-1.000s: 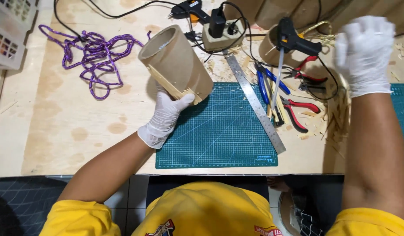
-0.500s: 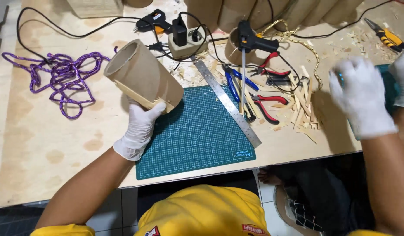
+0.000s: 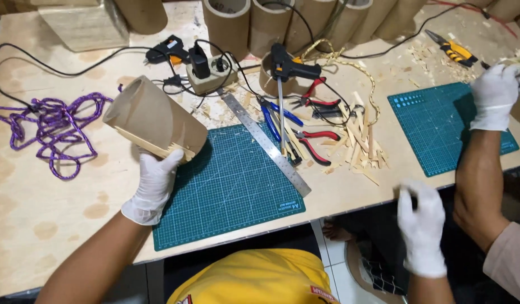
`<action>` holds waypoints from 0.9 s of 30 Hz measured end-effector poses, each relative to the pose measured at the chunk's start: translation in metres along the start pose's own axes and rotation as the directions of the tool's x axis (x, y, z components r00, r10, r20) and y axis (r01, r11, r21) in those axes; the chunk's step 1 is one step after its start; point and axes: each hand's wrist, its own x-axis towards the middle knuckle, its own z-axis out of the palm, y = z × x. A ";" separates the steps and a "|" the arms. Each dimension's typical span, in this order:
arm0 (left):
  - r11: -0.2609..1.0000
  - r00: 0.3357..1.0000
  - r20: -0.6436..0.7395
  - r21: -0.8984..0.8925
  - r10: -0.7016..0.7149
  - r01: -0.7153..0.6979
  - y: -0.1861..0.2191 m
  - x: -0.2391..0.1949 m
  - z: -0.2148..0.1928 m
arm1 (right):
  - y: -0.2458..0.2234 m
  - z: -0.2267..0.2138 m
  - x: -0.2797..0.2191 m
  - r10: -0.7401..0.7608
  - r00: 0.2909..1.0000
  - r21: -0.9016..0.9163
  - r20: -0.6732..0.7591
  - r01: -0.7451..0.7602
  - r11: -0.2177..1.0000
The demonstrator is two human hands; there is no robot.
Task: Assembling a wooden structure by gluing thin wood strips onto a cardboard tube using a hot glue gun.
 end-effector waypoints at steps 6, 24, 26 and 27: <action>0.994 0.994 -0.023 -0.035 -0.102 0.101 0.002 0.001 0.000 | 0.008 0.020 0.082 0.081 0.976 0.105 0.202 -0.104 0.989; 0.996 0.996 -0.064 0.053 -0.064 0.067 -0.002 0.003 -0.008 | 0.012 0.039 0.079 0.316 0.917 0.227 0.242 -0.371 0.901; 0.992 0.994 -0.078 0.099 -0.071 0.079 0.005 0.005 -0.007 | -0.066 0.018 0.093 0.281 0.929 0.291 0.239 -0.344 0.893; 0.984 0.992 -0.082 0.142 -0.097 0.108 0.006 0.003 -0.005 | -0.102 0.005 0.095 0.264 0.935 0.341 0.238 -0.335 0.879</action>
